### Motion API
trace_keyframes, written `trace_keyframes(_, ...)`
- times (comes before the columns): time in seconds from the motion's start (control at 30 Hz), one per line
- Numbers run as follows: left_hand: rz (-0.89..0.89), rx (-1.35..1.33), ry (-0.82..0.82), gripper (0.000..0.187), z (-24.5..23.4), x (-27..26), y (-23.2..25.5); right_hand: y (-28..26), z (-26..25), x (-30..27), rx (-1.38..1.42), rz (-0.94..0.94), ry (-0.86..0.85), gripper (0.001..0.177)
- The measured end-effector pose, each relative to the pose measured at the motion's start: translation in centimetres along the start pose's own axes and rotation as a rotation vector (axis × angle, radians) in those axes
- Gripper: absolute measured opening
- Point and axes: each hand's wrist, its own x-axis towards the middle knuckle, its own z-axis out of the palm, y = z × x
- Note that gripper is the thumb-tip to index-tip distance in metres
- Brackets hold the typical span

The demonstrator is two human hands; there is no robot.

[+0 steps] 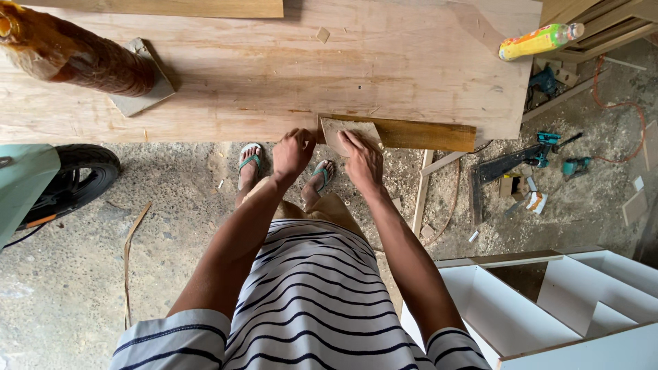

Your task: The person applies adhesive to wood pieces by pouring liquid from a bottle onto a applicator and spreading it across the surface of the wood.

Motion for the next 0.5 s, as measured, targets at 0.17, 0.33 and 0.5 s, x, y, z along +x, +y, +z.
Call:
trace_keyframes(0.17, -0.597, -0.353, -0.279, 0.024, 3.4, 0.5, 0.6, 0.5, 0.5, -0.3, 0.043, -0.031, 0.007, 0.067)
trace_keyframes(0.33, -0.738, -0.495, -0.295, 0.019, 4.4, -0.2, 0.4, 2.0, 2.8, -0.6, 0.023, -0.069, 0.030, 0.068)
trace_keyframes(0.5, -0.820, -0.642, -0.247, 0.023, 1.7, -0.2, 2.1, 2.2, 2.8, -0.8, 0.016, -0.089, 0.022, 0.070)
